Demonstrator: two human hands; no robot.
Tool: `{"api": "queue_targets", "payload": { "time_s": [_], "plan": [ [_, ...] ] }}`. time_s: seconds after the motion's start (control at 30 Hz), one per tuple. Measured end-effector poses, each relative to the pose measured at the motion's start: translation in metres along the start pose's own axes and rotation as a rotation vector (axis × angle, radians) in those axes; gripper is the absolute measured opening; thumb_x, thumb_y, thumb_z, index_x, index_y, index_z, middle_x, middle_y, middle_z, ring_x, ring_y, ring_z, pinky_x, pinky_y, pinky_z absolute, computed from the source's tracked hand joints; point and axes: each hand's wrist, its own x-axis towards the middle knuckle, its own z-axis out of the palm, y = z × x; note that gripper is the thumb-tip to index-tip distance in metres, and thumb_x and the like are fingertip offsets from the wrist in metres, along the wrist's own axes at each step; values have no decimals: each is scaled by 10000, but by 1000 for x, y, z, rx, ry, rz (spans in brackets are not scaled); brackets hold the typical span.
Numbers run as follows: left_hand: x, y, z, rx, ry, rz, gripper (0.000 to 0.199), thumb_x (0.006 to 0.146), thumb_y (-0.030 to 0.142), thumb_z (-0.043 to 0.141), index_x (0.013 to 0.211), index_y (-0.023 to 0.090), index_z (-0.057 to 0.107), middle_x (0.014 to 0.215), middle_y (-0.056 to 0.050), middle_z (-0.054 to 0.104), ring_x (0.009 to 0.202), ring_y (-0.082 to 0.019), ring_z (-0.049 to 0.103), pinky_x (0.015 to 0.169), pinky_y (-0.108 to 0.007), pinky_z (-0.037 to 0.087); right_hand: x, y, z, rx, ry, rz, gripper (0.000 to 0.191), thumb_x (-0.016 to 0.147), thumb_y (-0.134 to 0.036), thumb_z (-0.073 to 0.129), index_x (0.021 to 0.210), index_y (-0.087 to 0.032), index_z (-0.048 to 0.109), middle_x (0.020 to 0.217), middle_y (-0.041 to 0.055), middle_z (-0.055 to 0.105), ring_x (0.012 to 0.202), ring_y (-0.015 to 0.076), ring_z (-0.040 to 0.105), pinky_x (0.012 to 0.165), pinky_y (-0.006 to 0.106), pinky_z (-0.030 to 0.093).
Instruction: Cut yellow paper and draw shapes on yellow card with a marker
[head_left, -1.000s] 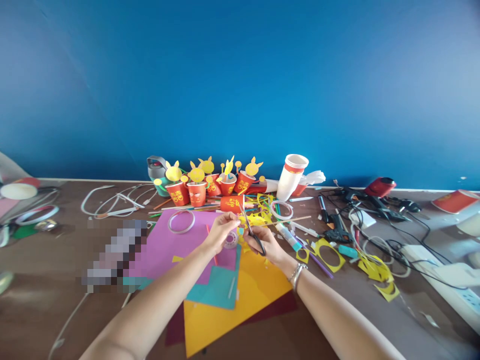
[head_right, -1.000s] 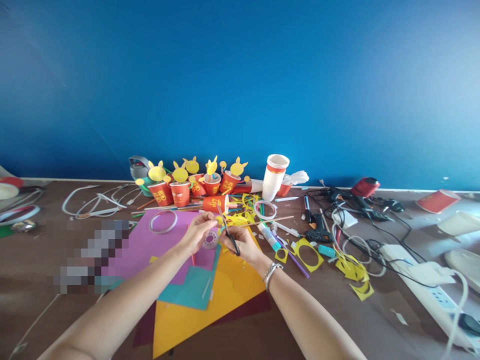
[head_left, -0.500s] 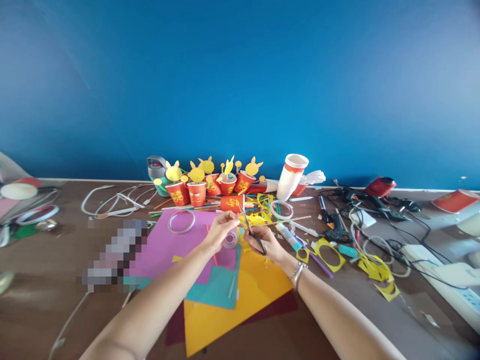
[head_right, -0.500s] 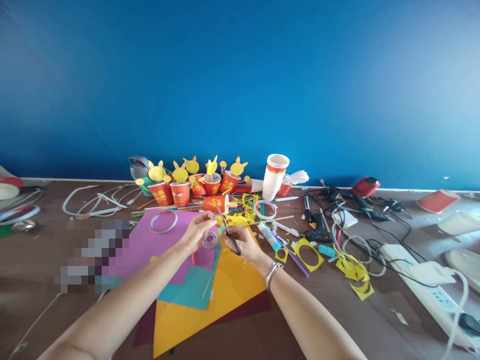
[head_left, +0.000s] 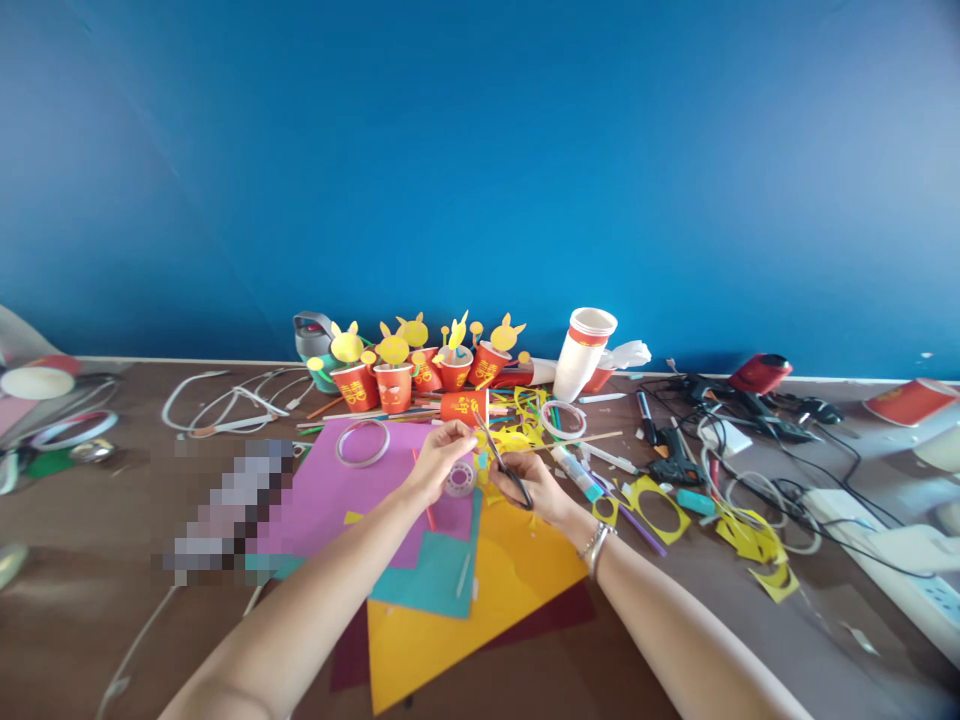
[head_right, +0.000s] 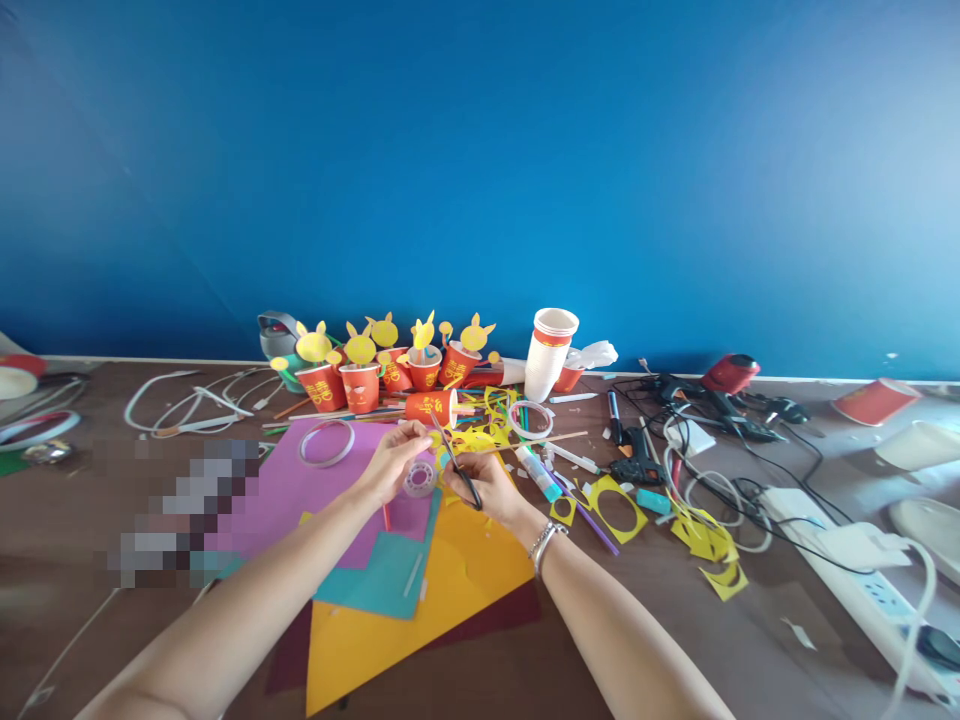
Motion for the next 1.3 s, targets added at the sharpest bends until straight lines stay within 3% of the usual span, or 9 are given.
{"api": "queue_targets", "payload": {
  "time_s": [0.3,0.5,0.83,1.03,1.3],
  "plan": [
    [0,0,-1,63,-20,23,239,646,354,716,668,182,552,630,29,571,610,-114,527,624,-228,390,-1,3,-1,1,31,23,361,748,-451,711,662,-158,518,454,-63,386,353,48,331,355,176,266],
    [-4,2,3,213,-102,17,202,665,348,703,705,169,618,644,7,586,597,-116,500,580,-223,367,1,-3,1,111,216,-22,358,727,-469,714,784,-153,555,490,-44,474,395,81,436,380,184,340],
    [-10,8,12,407,-99,88,107,602,242,728,670,190,663,706,-5,614,720,-158,505,674,-239,380,2,0,4,183,333,-74,354,720,-455,714,745,-165,513,486,-61,448,374,72,416,373,188,331],
    [-11,4,11,379,-64,62,139,706,326,665,697,190,634,613,16,544,596,-125,472,557,-221,346,3,1,5,170,303,-64,337,720,-417,715,683,-163,496,498,-55,449,380,70,425,371,184,329],
    [-12,3,12,331,-68,8,180,664,356,700,698,189,641,566,29,517,571,-125,473,549,-228,334,1,-3,6,180,339,-42,320,742,-438,693,745,-163,527,482,-56,461,386,76,430,390,190,322]
  ]
}}
